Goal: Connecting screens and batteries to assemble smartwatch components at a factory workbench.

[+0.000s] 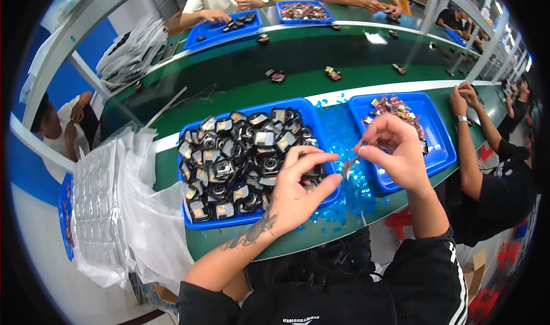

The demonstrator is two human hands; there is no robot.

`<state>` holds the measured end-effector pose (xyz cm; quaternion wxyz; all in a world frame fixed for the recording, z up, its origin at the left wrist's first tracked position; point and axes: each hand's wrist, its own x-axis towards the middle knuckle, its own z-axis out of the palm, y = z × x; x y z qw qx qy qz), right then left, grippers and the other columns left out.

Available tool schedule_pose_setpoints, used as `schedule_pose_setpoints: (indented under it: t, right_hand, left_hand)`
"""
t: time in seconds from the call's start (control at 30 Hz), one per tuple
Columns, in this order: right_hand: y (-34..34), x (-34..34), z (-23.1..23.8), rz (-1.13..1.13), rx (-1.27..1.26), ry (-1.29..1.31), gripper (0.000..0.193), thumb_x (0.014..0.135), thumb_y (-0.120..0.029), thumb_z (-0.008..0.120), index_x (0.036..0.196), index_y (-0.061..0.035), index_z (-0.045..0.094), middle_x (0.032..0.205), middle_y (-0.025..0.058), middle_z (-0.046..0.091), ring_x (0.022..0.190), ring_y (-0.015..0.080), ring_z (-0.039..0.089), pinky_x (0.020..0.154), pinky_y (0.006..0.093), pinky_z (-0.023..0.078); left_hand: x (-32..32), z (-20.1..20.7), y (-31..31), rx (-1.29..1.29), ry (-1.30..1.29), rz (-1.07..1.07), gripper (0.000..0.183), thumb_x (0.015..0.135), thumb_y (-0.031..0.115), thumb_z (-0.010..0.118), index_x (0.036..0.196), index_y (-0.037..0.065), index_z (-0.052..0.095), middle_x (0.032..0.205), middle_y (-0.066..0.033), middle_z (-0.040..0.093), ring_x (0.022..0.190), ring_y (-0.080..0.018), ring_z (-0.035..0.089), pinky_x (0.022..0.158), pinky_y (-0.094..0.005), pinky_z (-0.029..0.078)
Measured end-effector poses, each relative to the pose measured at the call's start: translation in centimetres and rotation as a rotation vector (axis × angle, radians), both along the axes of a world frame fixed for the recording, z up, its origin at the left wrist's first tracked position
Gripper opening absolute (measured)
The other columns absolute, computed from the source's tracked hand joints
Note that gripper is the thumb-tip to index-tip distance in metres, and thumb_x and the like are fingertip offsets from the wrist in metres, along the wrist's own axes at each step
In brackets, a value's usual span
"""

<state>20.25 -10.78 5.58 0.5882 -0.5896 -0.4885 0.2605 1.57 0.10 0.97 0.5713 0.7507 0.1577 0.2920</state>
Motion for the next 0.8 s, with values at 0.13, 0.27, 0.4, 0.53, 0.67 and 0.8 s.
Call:
schedule_pose_setpoints:
  t: [0.13,0.27,0.4,0.53,0.67,0.8]
  right_hand:
    - [0.6,-1.7,-0.8,0.143,0.007,0.056,0.008,0.083,0.000,0.071,0.087,0.0024,0.064,0.085,0.0076,0.067,0.078,0.0108,0.066,0.071,0.0231,0.055]
    - [1.0,-2.1,-1.6,0.155,-0.023,0.200,0.008,0.084,0.000,0.071,0.086,0.0024,0.064,0.084,0.0059,0.066,0.076,0.0094,0.065,0.070,0.0214,0.054]
    - [1.1,-2.6,-1.5,0.180,-0.055,0.268,0.009,0.084,0.000,0.072,0.086,0.0023,0.064,0.084,0.0050,0.065,0.075,0.0083,0.064,0.068,0.0210,0.054]
    - [1.4,-2.8,-1.7,0.143,-0.117,0.241,0.009,0.083,0.000,0.072,0.084,0.0020,0.063,0.084,0.0047,0.065,0.075,0.0069,0.063,0.067,0.0198,0.053]
    - [1.4,-3.1,-2.4,0.063,-0.092,0.038,0.009,0.082,-0.001,0.073,0.083,0.0001,0.064,0.083,0.0038,0.065,0.073,0.0070,0.061,0.062,0.0195,0.048]
    - [1.3,-3.5,-2.3,0.023,0.023,-0.281,0.008,0.080,-0.001,0.072,0.084,-0.0021,0.065,0.081,0.0038,0.064,0.072,0.0095,0.060,0.059,0.0218,0.046]
  left_hand:
    - [-0.1,0.2,0.1,0.043,-0.018,-0.066,0.026,0.079,0.013,0.076,0.105,0.007,0.072,0.111,-0.0057,0.055,0.099,-0.0136,0.057,0.083,-0.0270,0.047]
    - [-0.3,0.2,0.0,0.050,-0.039,-0.053,0.026,0.077,0.011,0.078,0.102,0.006,0.072,0.106,-0.0059,0.059,0.097,-0.0148,0.059,0.083,-0.0275,0.048]
    - [-0.4,0.2,-0.1,0.142,0.014,0.100,0.020,0.079,0.009,0.076,0.097,0.004,0.073,0.103,-0.0068,0.061,0.094,-0.0156,0.061,0.080,-0.0280,0.049]
    - [-0.2,-0.2,-0.2,0.063,-0.057,0.102,0.013,0.079,0.007,0.074,0.092,0.002,0.074,0.098,-0.0080,0.063,0.086,-0.0159,0.063,0.075,-0.0273,0.050]
    - [0.0,-0.7,-0.1,0.074,-0.074,0.112,0.012,0.080,0.006,0.073,0.091,0.001,0.074,0.097,-0.0077,0.063,0.085,-0.0142,0.062,0.074,-0.0263,0.049]
    - [0.0,-0.9,0.1,-0.043,-0.073,0.123,0.012,0.080,0.006,0.073,0.091,0.000,0.073,0.095,-0.0071,0.063,0.081,-0.0111,0.060,0.072,-0.0245,0.048]
